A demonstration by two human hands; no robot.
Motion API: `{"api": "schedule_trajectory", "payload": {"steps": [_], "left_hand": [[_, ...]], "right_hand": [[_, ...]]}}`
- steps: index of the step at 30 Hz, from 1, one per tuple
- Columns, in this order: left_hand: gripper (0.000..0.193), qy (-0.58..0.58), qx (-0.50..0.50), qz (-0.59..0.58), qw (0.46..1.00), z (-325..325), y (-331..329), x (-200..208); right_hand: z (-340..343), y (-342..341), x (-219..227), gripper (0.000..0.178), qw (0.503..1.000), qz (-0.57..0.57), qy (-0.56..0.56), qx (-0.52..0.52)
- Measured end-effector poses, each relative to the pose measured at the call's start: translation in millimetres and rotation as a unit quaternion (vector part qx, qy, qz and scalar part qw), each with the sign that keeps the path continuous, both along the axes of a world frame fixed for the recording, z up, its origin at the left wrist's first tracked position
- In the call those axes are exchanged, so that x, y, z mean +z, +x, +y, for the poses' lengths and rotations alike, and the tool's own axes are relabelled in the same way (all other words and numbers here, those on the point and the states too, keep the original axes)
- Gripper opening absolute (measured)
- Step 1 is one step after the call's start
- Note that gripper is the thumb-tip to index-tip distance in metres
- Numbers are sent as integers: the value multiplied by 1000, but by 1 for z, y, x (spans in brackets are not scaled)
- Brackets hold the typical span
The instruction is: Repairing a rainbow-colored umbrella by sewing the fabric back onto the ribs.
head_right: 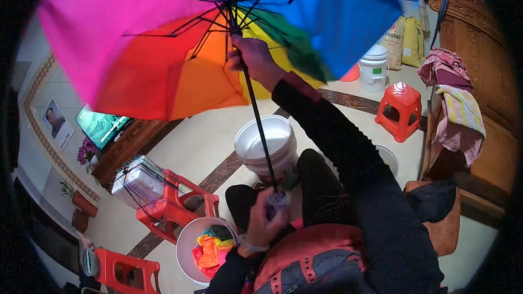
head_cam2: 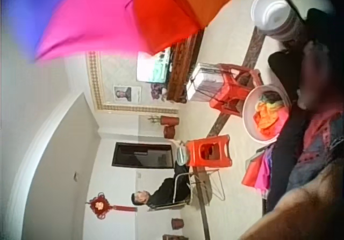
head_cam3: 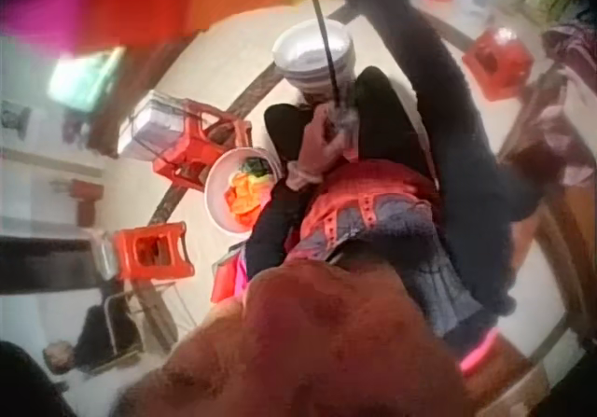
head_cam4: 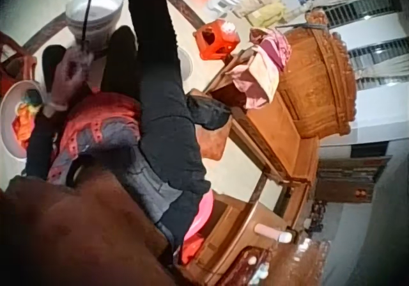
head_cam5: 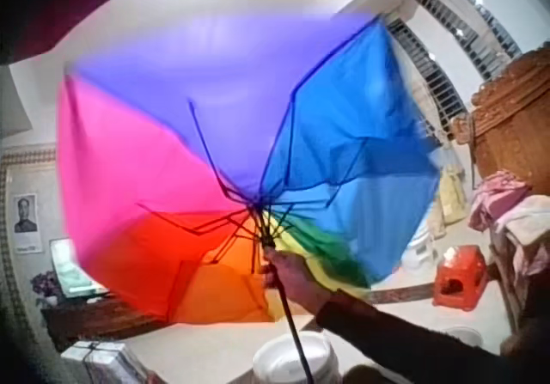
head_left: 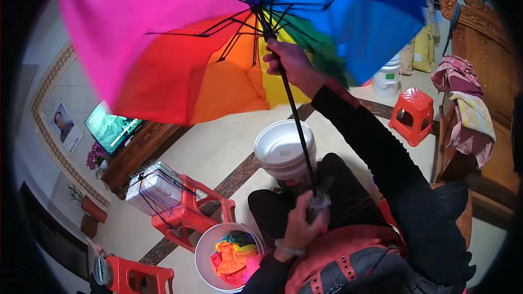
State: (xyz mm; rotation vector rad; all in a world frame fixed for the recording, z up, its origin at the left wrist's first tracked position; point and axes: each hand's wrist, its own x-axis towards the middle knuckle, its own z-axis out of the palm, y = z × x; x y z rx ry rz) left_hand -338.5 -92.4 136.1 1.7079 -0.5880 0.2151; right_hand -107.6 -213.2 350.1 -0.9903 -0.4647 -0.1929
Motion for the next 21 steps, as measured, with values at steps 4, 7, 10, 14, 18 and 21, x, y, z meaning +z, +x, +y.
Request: {"api": "schedule_trajectory", "payload": {"steps": [4,7,10,14,18,21], "left_hand": [[42,7,-22,-16,1000,-10,-20,-22],[51,51,-45,3,998,-9,-14,-25],[50,45,-62,-8,997,-6,-15,-22],[50,38,-75,-17,996,-11,-17,-10],[49,13,-104,8,994,-12,-22,14],[45,-104,-161,88,977,-15,-23,12]], "right_hand": [[-28,15,11,23,999,17,20,-45],[-44,18,6,25,996,3,-26,-83],[-41,10,-10,27,989,-46,-59,-131],[-55,-9,-47,36,969,-178,-57,-164],[-58,-4,-77,35,902,-303,-177,-252],[-71,14,-78,34,893,-318,-195,-252]]}}
